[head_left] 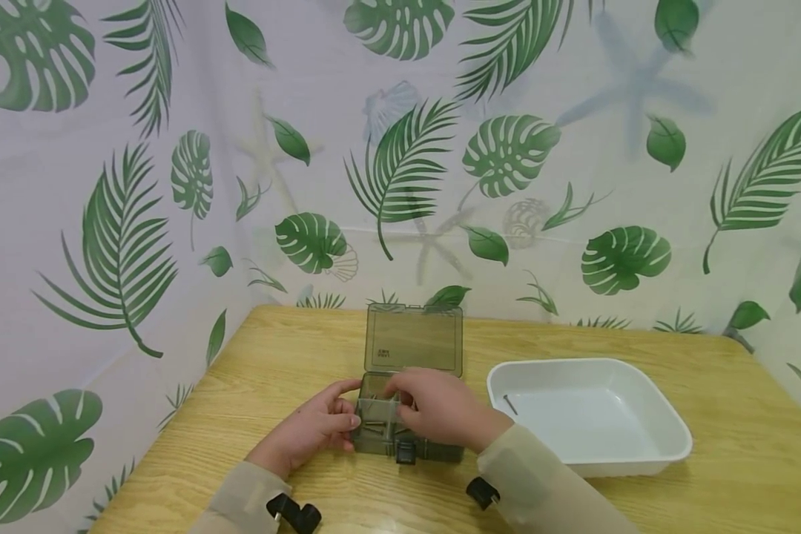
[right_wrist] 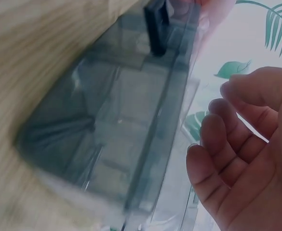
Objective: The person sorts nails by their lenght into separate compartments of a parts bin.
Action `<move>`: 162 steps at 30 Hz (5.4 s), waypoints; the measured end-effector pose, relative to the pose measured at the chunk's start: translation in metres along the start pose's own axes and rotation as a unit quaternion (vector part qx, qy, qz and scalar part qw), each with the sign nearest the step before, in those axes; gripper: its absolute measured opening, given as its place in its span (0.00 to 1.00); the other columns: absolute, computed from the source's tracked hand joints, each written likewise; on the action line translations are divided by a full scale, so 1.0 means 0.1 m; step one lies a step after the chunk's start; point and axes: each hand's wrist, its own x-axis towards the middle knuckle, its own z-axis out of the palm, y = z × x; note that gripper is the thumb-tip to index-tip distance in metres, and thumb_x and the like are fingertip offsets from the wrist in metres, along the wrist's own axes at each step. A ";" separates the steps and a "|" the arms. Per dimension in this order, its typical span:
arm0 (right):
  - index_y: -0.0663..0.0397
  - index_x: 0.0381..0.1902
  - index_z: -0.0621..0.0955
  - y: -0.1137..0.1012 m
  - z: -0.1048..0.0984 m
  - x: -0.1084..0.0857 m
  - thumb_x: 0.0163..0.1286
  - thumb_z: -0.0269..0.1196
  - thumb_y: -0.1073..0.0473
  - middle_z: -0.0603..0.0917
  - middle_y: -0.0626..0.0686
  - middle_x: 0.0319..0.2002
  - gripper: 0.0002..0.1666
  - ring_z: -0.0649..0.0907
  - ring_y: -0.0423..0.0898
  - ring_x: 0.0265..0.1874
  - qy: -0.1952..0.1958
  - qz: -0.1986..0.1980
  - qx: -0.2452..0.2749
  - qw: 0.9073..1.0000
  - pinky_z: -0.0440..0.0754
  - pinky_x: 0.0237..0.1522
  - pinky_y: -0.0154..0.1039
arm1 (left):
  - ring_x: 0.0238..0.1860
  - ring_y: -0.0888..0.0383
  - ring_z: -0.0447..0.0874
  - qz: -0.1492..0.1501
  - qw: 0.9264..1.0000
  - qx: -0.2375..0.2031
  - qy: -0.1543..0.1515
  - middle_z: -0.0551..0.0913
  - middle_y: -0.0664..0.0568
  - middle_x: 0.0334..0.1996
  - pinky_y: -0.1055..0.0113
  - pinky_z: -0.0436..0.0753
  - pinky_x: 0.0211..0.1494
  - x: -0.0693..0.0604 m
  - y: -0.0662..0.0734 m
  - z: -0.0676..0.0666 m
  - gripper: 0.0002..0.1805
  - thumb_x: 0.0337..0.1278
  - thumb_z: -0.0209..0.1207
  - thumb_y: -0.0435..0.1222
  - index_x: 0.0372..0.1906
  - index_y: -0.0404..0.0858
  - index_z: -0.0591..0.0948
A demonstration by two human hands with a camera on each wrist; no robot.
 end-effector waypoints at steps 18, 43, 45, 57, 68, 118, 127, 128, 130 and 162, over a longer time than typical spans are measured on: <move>0.48 0.52 0.84 0.33 -0.23 -0.40 0.70 0.63 0.62 0.76 0.38 0.34 0.14 0.74 0.39 0.29 0.034 0.066 -0.003 0.997 0.75 0.31 0.39 | 0.33 0.55 0.75 0.002 1.000 0.001 0.005 0.72 0.47 0.38 0.60 0.85 0.38 -0.01 -0.01 0.01 0.38 0.72 0.57 0.32 0.81 0.41 0.54; 0.57 0.63 0.77 1.13 -0.31 -0.89 0.69 0.65 0.60 0.79 0.48 0.37 0.25 0.75 0.43 0.32 0.001 0.167 -0.008 0.986 0.76 0.35 0.44 | 0.32 0.54 0.76 0.003 1.000 0.005 0.003 0.72 0.47 0.37 0.59 0.86 0.38 0.00 0.00 0.01 0.38 0.73 0.56 0.31 0.81 0.41 0.53; 0.59 0.64 0.77 1.16 -0.30 -0.92 0.66 0.66 0.60 0.80 0.49 0.40 0.29 0.76 0.44 0.34 -0.018 0.166 -0.013 0.986 0.77 0.37 0.46 | 0.32 0.54 0.76 0.003 1.000 0.004 0.004 0.72 0.47 0.37 0.59 0.86 0.38 0.00 0.01 0.02 0.38 0.73 0.57 0.31 0.81 0.42 0.53; 0.47 0.50 0.83 1.26 -0.18 -0.96 0.65 0.67 0.61 0.78 0.44 0.36 0.15 0.75 0.43 0.34 -0.054 0.169 -0.031 0.984 0.76 0.38 0.47 | 0.33 0.54 0.76 0.002 1.000 -0.003 0.005 0.72 0.46 0.38 0.59 0.86 0.38 0.01 -0.02 0.01 0.39 0.72 0.58 0.31 0.81 0.41 0.53; 0.44 0.30 0.79 1.25 -0.17 -0.98 0.62 0.60 0.70 0.78 0.42 0.28 0.13 0.75 0.41 0.29 -0.052 0.165 -0.047 0.984 0.76 0.36 0.45 | 0.33 0.55 0.75 0.003 1.000 -0.002 0.006 0.71 0.47 0.38 0.60 0.86 0.38 0.01 0.00 0.01 0.39 0.72 0.57 0.31 0.81 0.41 0.53; 0.50 0.65 0.77 0.26 -0.18 -0.36 0.72 0.62 0.55 0.80 0.50 0.54 0.24 0.80 0.44 0.46 0.053 0.125 0.085 0.987 0.81 0.45 0.45 | 0.37 0.51 0.76 0.000 0.999 0.023 0.030 0.73 0.42 0.45 0.54 0.85 0.42 -0.03 0.11 0.02 0.38 0.72 0.58 0.34 0.80 0.40 0.54; 0.54 0.76 0.65 0.54 -0.35 -0.51 0.74 0.61 0.53 0.75 0.58 0.65 0.36 0.81 0.50 0.53 0.066 0.172 0.173 0.967 0.84 0.46 0.48 | 0.52 0.46 0.77 0.021 0.993 0.096 0.067 0.69 0.34 0.59 0.54 0.83 0.53 0.07 0.32 -0.06 0.36 0.75 0.56 0.39 0.79 0.36 0.56; 0.55 0.77 0.64 0.57 -0.36 -0.52 0.74 0.61 0.52 0.74 0.59 0.66 0.37 0.81 0.51 0.54 0.064 0.176 0.176 0.966 0.84 0.46 0.48 | 0.54 0.45 0.77 0.022 0.992 0.104 0.070 0.69 0.34 0.61 0.54 0.83 0.54 0.09 0.35 -0.06 0.35 0.75 0.56 0.40 0.79 0.37 0.56; 0.55 0.78 0.62 0.62 -0.38 -0.52 0.75 0.60 0.51 0.72 0.60 0.68 0.38 0.80 0.53 0.56 0.060 0.183 0.183 0.964 0.83 0.48 0.49 | 0.59 0.43 0.76 0.023 0.990 0.117 0.074 0.67 0.33 0.65 0.53 0.81 0.58 0.12 0.41 -0.07 0.35 0.76 0.55 0.44 0.79 0.38 0.56; 0.63 0.80 0.51 0.89 -0.57 -0.14 0.78 0.56 0.50 0.70 0.67 0.69 0.44 0.76 0.60 0.64 -0.007 0.259 0.354 0.898 0.82 0.53 0.50 | 0.50 0.44 0.79 -0.044 0.976 0.180 0.115 0.74 0.37 0.52 0.55 0.85 0.49 0.65 0.78 -0.03 0.33 0.80 0.43 0.53 0.72 0.29 0.66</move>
